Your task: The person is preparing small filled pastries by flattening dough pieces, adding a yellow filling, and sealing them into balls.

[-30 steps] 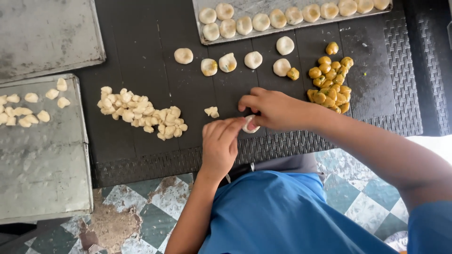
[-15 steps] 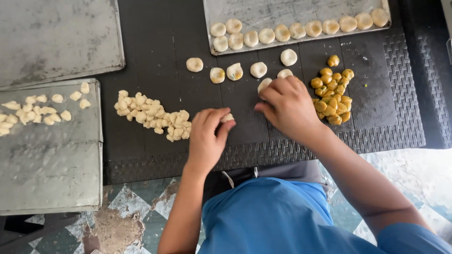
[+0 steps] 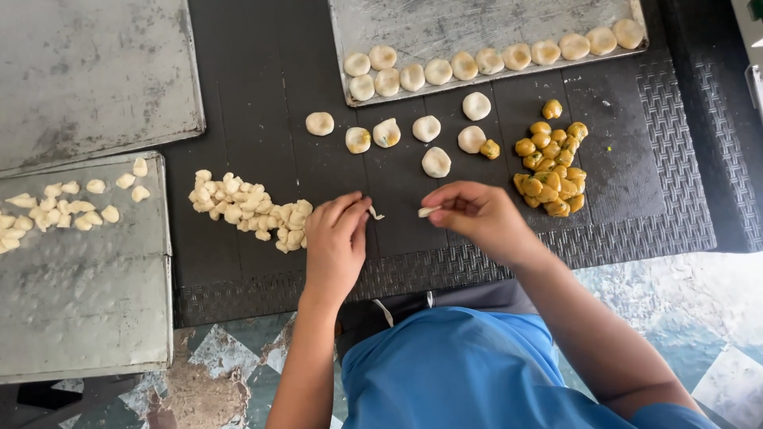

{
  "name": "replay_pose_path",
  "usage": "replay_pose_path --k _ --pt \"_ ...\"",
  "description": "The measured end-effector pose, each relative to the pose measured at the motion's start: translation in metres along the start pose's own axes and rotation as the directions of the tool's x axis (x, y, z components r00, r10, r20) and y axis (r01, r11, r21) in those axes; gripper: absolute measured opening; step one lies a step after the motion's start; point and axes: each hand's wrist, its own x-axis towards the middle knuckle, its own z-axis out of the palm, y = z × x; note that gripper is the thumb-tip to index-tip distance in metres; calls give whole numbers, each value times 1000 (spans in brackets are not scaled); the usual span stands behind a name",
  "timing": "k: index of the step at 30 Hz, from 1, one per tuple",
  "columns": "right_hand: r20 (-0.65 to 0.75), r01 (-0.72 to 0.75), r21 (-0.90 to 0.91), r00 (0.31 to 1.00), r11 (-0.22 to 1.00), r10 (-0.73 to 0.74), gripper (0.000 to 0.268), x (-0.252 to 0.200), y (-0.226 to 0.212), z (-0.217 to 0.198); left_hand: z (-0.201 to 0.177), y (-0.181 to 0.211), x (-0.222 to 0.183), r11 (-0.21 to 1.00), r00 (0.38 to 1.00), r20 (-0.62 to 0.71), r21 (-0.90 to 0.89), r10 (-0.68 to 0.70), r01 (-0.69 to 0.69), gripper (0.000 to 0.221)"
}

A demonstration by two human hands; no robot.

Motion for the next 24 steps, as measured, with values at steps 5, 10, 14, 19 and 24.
replay_pose_path --k 5,10,14,19,24 --pt "85 417 -705 853 574 -515 18 -3 35 20 21 13 -13 990 995 1 104 95 -94 45" --pt "350 439 -896 789 65 -505 49 -46 29 10 34 40 -39 954 958 217 194 185 -228 57" --pt "318 379 -925 821 36 -474 58 -45 10 5 42 37 -40 962 971 180 197 155 -190 67" --pt "293 286 -953 777 -102 -556 41 -4 12 -28 42 39 -32 943 976 129 261 177 -205 64" --pt "163 55 -980 779 -193 -606 45 35 20 -75 40 45 -42 928 971 143 297 190 -226 54"
